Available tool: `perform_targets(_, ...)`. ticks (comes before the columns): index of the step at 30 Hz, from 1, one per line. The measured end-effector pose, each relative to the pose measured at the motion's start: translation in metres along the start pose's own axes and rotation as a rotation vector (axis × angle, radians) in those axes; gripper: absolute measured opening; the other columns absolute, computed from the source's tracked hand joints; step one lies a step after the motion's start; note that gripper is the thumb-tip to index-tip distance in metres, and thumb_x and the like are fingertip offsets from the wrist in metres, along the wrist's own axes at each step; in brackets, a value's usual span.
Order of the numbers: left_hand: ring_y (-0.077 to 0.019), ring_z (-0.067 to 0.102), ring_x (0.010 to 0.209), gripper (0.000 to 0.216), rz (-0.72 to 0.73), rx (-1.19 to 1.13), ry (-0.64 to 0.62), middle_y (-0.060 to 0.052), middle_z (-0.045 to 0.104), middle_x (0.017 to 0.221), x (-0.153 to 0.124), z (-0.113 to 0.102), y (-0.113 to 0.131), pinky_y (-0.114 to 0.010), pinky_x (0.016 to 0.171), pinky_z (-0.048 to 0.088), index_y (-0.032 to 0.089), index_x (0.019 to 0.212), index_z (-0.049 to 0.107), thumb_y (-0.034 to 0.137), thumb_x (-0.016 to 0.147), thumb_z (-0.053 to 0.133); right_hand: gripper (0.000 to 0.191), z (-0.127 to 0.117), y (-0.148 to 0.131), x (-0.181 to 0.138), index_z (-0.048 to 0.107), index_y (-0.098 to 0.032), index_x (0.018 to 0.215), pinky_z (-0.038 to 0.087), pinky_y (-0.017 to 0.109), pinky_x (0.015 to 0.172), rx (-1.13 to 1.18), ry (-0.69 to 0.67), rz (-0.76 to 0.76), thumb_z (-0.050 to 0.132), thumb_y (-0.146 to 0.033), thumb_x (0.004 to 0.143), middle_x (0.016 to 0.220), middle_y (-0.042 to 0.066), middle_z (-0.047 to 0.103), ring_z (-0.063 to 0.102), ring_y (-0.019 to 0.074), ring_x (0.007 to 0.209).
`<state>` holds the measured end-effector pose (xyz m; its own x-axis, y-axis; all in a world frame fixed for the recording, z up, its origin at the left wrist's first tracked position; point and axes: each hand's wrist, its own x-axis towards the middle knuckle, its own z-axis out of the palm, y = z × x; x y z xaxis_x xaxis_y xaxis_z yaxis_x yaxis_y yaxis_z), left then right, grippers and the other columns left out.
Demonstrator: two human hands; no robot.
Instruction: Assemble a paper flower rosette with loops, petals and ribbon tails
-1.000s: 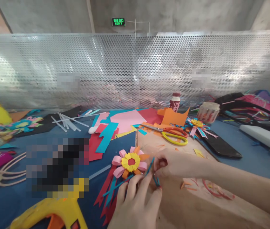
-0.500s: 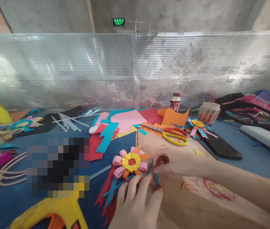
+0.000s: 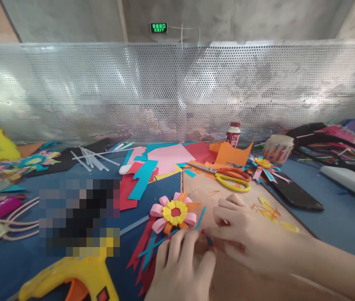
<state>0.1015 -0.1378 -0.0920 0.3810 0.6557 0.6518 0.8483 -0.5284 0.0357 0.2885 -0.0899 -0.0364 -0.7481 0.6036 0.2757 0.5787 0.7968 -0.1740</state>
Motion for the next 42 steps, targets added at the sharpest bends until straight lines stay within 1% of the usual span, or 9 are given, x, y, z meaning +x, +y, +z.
perform_targets(5, -0.0207, 0.056, 0.095, 0.016, 0.007, -0.005, -0.013, -0.001, 0.067, 0.098, -0.002, 0.002, -0.002, -0.034, 0.081, 0.035, 0.034, 0.092, 0.066, 0.028, 0.086, 0.053, 0.015, 0.006, 0.004, 0.001, 0.061, -0.024, 0.091, 0.028, 0.035, 0.076, -0.049, -0.036, -0.013, 0.051, -0.017, 0.082, 0.083, 0.000, 0.055, 0.046, 0.0163, 0.082)
perform_targets(9, -0.0221, 0.057, 0.094, 0.018, 0.020, -0.014, 0.008, -0.002, 0.067, 0.096, -0.002, 0.004, -0.002, -0.035, 0.079, 0.035, 0.033, 0.091, 0.067, 0.027, 0.085, 0.051, 0.014, 0.005, 0.004, -0.001, 0.060, -0.024, 0.089, 0.028, 0.034, 0.076, -0.027, -0.050, 0.007, 0.052, -0.016, 0.082, 0.085, 0.000, 0.055, 0.044, 0.0158, 0.083)
perform_targets(16, -0.0216, 0.057, 0.095, 0.021, 0.000, -0.022, 0.007, 0.000, 0.068, 0.096, -0.002, 0.003, -0.001, -0.035, 0.079, 0.034, 0.034, 0.091, 0.066, 0.027, 0.089, 0.047, 0.026, -0.001, 0.005, -0.001, 0.061, -0.023, 0.092, 0.028, 0.029, 0.079, -0.006, 0.058, -0.006, 0.049, -0.006, 0.077, 0.083, 0.001, 0.051, 0.041, 0.0144, 0.083)
perform_targets(21, -0.0214, 0.057, 0.096, 0.016, -0.007, -0.032, -0.034, 0.000, 0.067, 0.098, -0.001, 0.001, -0.001, -0.034, 0.081, 0.033, 0.036, 0.095, 0.065, 0.028, 0.085, 0.055, 0.014, 0.001, 0.002, -0.002, 0.061, -0.021, 0.089, 0.028, 0.032, 0.078, -0.060, -0.051, 0.017, 0.049, -0.014, 0.084, 0.085, 0.001, 0.054, 0.043, 0.0148, 0.083)
perform_targets(28, -0.0218, 0.057, 0.096, 0.015, -0.002, -0.028, -0.061, 0.000, 0.068, 0.100, -0.001, -0.001, -0.002, -0.034, 0.081, 0.032, 0.035, 0.096, 0.065, 0.034, 0.083, 0.058, 0.012, 0.003, 0.003, -0.004, 0.058, -0.019, 0.088, 0.026, 0.033, 0.073, -0.231, 0.011, -0.159, 0.048, -0.013, 0.085, 0.084, 0.000, 0.056, 0.040, 0.0153, 0.076)
perform_targets(32, -0.0219, 0.057, 0.096, 0.017, 0.009, -0.027, -0.031, 0.000, 0.068, 0.099, -0.001, 0.000, -0.002, -0.035, 0.082, 0.032, 0.034, 0.096, 0.065, 0.034, 0.087, 0.052, 0.017, -0.003, 0.002, -0.008, 0.059, -0.019, 0.091, 0.028, 0.031, 0.076, -0.121, 0.051, -0.057, 0.047, -0.010, 0.083, 0.085, 0.003, 0.053, 0.042, 0.0159, 0.081)
perform_targets(36, -0.0209, 0.057, 0.095, 0.019, 0.001, -0.038, -0.026, 0.001, 0.068, 0.098, -0.001, 0.001, -0.002, -0.034, 0.081, 0.032, 0.035, 0.096, 0.065, 0.031, 0.089, 0.048, 0.017, -0.003, 0.001, -0.011, 0.059, -0.021, 0.088, 0.028, 0.033, 0.080, -0.074, 0.002, -0.014, 0.048, -0.010, 0.081, 0.084, 0.002, 0.052, 0.044, 0.0158, 0.083)
perform_targets(39, -0.0209, 0.057, 0.096, 0.018, -0.010, -0.051, -0.038, 0.001, 0.068, 0.098, -0.001, 0.000, -0.002, -0.034, 0.080, 0.032, 0.034, 0.096, 0.065, 0.030, 0.088, 0.050, 0.021, -0.002, -0.001, -0.012, 0.060, -0.023, 0.092, 0.028, 0.037, 0.083, -0.071, -0.011, 0.000, 0.046, -0.011, 0.082, 0.082, 0.001, 0.052, 0.046, 0.0161, 0.081)
perform_targets(42, -0.0211, 0.057, 0.095, 0.018, -0.012, -0.087, -0.040, 0.002, 0.068, 0.098, -0.001, -0.002, -0.002, -0.034, 0.079, 0.033, 0.033, 0.096, 0.066, 0.027, 0.084, 0.055, 0.023, -0.004, -0.001, -0.013, 0.061, -0.024, 0.095, 0.031, 0.035, 0.082, -0.060, 0.031, 0.010, 0.049, -0.009, 0.081, 0.081, 0.000, 0.054, 0.047, 0.0155, 0.080)
